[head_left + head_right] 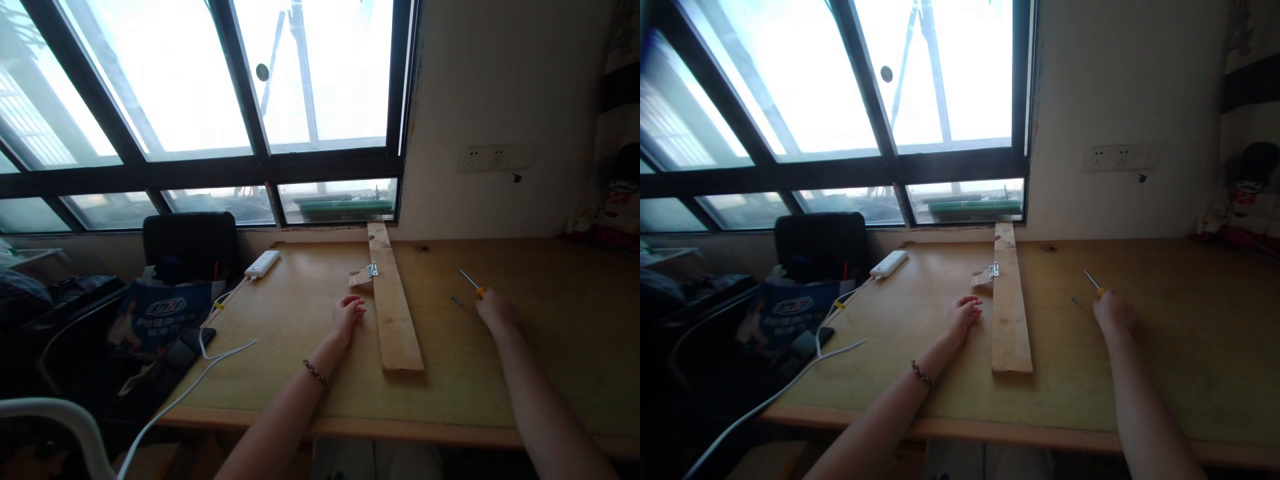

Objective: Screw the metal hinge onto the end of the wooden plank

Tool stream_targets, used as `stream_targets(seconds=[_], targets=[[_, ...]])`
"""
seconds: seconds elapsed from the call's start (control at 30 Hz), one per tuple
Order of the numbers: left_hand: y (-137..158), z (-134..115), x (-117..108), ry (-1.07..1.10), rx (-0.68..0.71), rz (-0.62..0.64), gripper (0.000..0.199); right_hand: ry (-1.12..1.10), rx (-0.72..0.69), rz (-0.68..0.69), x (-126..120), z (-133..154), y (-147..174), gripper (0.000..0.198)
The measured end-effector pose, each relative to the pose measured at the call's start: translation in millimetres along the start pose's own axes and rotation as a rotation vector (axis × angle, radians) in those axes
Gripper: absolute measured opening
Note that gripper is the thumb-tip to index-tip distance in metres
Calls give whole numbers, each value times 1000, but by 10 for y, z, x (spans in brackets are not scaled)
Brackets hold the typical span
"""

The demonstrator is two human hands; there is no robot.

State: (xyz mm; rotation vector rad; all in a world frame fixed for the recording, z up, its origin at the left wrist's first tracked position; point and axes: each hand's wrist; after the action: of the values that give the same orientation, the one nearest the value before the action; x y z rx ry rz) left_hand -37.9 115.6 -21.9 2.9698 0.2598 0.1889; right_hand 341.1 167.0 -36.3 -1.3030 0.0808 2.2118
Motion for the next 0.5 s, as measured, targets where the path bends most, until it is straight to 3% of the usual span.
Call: stream_targets(seconds=[0.1,0.2,0.27,0.33,0.37,0.4,0.47,0.5], targets=[[55,25,35,-320,315,-40,7,45,129,36,-53,59,18,31],[150,-18,79,-539,566,-73,12,-82,134,-38,-151,196,36,32],[248,-85,113,-597,707,-69,16,-346,97,-134,-212,367,94,35],[361,-172,152,-589,785,-29,20,-780,39,-126,-262,606,228,33],[416,-218,173,-564,790,0,22,-1045,12,-28,-281,740,330,31],[468,-263,193,-533,780,35,24,-1276,-23,161,-297,874,451,31],[550,-340,228,-479,747,114,25,-1553,-54,561,-317,1121,731,33],[579,-368,241,-475,745,156,26,-1629,-49,691,-321,1225,874,32]])
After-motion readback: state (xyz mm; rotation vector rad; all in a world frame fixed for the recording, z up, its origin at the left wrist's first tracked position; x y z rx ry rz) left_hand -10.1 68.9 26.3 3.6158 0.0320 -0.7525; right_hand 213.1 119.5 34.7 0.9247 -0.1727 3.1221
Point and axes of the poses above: each hand's wrist, its own y-axis away from the middle knuckle, its own x-axis out of the palm, z = x × y, and after that the axes turned 14 degrees about -y, right-handed
